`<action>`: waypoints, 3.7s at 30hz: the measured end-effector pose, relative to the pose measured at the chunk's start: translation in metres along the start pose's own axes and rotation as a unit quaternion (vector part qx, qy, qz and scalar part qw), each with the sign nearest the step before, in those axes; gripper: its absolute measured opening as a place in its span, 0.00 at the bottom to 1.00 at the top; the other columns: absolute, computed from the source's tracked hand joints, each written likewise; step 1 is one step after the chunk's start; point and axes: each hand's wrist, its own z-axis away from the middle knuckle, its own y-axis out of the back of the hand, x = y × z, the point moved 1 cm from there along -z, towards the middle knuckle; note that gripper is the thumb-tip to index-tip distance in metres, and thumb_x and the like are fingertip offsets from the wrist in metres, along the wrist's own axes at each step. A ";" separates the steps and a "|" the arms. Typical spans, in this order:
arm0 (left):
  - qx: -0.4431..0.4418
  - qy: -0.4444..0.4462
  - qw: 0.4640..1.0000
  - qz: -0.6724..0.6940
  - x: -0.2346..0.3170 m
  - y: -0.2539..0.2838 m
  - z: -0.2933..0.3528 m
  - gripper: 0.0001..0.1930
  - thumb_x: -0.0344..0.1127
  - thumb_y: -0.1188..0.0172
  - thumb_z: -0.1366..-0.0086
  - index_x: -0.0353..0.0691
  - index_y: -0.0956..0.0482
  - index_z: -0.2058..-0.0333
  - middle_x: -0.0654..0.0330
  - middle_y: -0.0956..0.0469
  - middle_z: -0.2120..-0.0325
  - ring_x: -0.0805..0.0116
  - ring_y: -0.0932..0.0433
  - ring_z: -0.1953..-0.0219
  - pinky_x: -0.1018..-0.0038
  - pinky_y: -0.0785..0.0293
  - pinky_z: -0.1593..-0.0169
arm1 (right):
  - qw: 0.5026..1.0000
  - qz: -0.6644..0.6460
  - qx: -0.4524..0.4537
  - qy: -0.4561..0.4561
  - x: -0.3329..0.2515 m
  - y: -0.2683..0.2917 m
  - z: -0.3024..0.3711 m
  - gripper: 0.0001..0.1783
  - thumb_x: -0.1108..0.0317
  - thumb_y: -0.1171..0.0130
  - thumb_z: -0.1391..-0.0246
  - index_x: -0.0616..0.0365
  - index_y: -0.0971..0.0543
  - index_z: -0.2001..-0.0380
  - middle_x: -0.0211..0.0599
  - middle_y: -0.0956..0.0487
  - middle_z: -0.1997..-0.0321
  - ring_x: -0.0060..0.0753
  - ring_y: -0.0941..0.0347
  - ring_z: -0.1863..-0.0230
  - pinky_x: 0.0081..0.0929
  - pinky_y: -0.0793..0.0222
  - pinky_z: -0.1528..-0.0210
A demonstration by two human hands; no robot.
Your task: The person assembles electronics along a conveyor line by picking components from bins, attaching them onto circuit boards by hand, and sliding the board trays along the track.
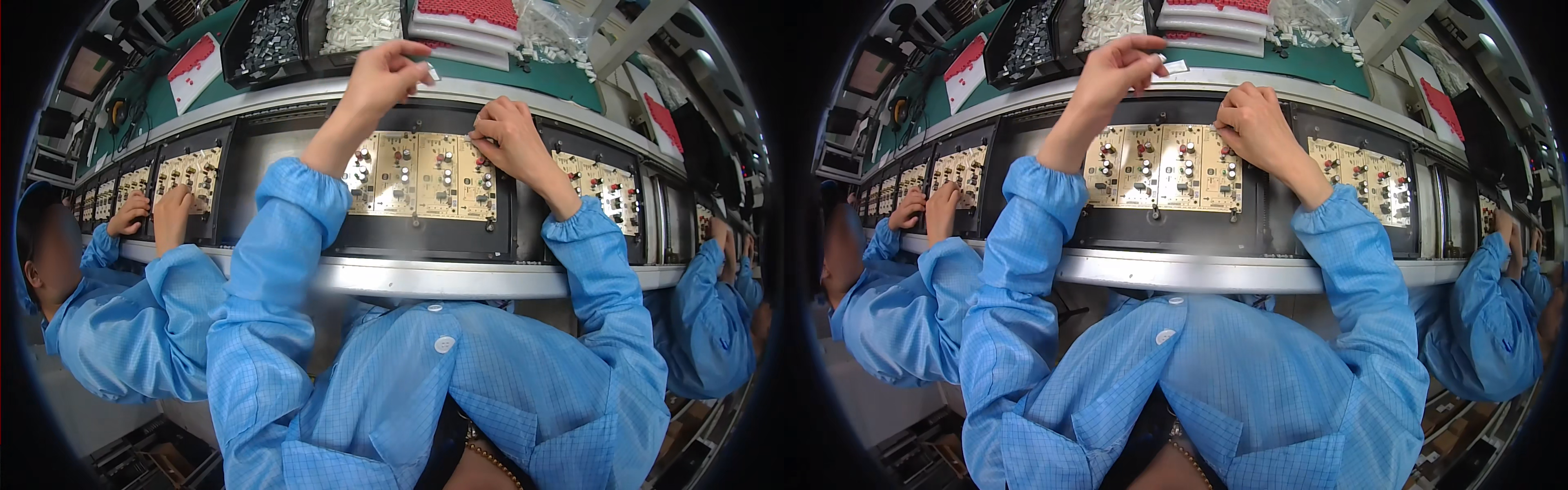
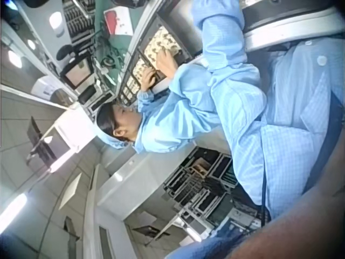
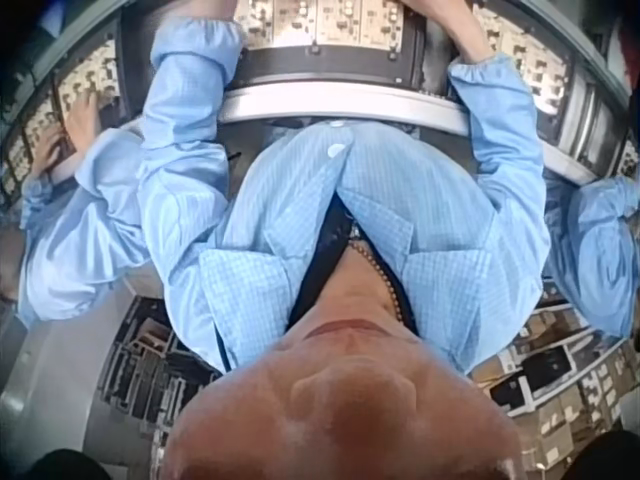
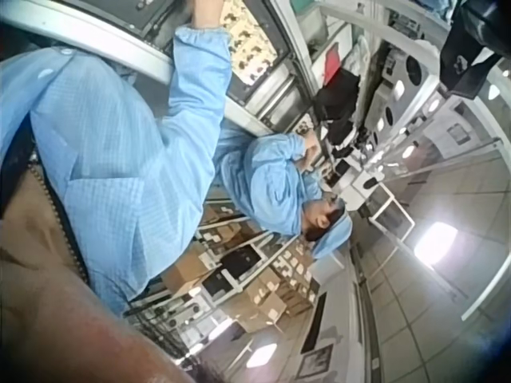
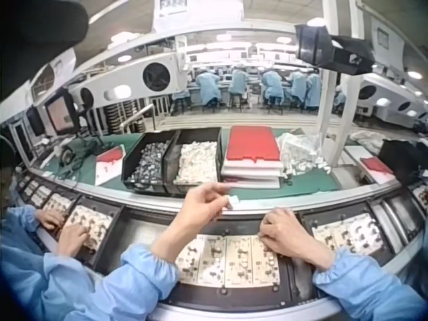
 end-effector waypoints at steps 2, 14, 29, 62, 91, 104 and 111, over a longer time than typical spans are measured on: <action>-0.029 0.098 0.987 0.123 0.001 -0.006 0.011 0.14 0.29 0.41 0.33 0.31 0.24 0.50 0.58 0.17 0.69 0.79 0.27 0.73 0.82 0.30 0.69 | 1.000 -0.011 0.002 0.005 0.000 0.001 0.001 0.04 0.72 0.33 0.55 0.57 0.19 0.75 0.30 0.25 0.66 0.35 0.29 0.56 0.36 0.39 0.48; -0.072 0.205 0.944 0.248 0.004 -0.014 0.063 0.17 0.25 0.45 0.31 0.32 0.27 0.45 0.56 0.19 0.64 0.75 0.24 0.68 0.79 0.24 0.61 | 0.997 -0.045 0.060 0.009 -0.025 0.020 -0.009 0.13 0.70 0.34 0.51 0.55 0.17 0.60 0.34 0.22 0.63 0.36 0.28 0.53 0.35 0.37 0.47; -0.034 0.259 0.948 0.184 0.000 -0.014 0.076 0.19 0.40 0.43 0.29 0.36 0.28 0.45 0.58 0.19 0.68 0.78 0.25 0.72 0.81 0.27 0.67 | 0.978 -0.194 0.058 -0.051 -0.042 0.004 -0.025 0.09 0.72 0.35 0.48 0.60 0.17 0.62 0.36 0.18 0.63 0.34 0.24 0.59 0.29 0.29 0.54; 0.064 0.031 0.907 -0.416 -0.017 0.063 0.125 0.17 0.30 0.37 0.41 0.37 0.23 0.52 0.50 0.23 0.57 0.49 0.25 0.53 0.60 0.29 0.49 | 0.992 -0.104 0.043 -0.065 0.020 0.021 -0.029 0.12 0.65 0.34 0.47 0.56 0.15 0.60 0.36 0.19 0.60 0.36 0.25 0.54 0.31 0.31 0.50; 0.066 -0.390 0.605 -0.691 -0.074 -0.129 -0.123 0.09 0.39 0.42 0.50 0.49 0.12 0.75 0.62 0.20 0.65 0.60 0.33 0.49 0.58 0.43 0.44 | 0.944 -0.184 0.015 -0.272 0.000 0.057 0.056 0.10 0.72 0.37 0.46 0.61 0.16 0.60 0.31 0.19 0.67 0.18 0.27 0.67 0.19 0.32 0.63; 0.032 -0.319 0.795 -0.515 -0.041 -0.124 -0.084 0.05 0.29 0.43 0.48 0.37 0.19 0.74 0.51 0.23 0.67 0.51 0.28 0.54 0.55 0.36 0.46 | 0.974 -0.138 0.031 -0.178 -0.067 0.038 0.090 0.06 0.76 0.32 0.54 0.64 0.18 0.71 0.38 0.21 0.72 0.38 0.26 0.64 0.31 0.29 0.61; -0.047 -0.058 0.961 -0.265 -0.008 -0.050 0.007 0.10 0.34 0.38 0.43 0.31 0.22 0.77 0.57 0.19 0.80 0.73 0.23 0.76 0.75 0.28 0.70 | 0.983 -0.086 0.035 -0.158 -0.065 0.034 0.086 0.05 0.76 0.34 0.53 0.64 0.20 0.72 0.39 0.24 0.73 0.41 0.28 0.64 0.34 0.31 0.62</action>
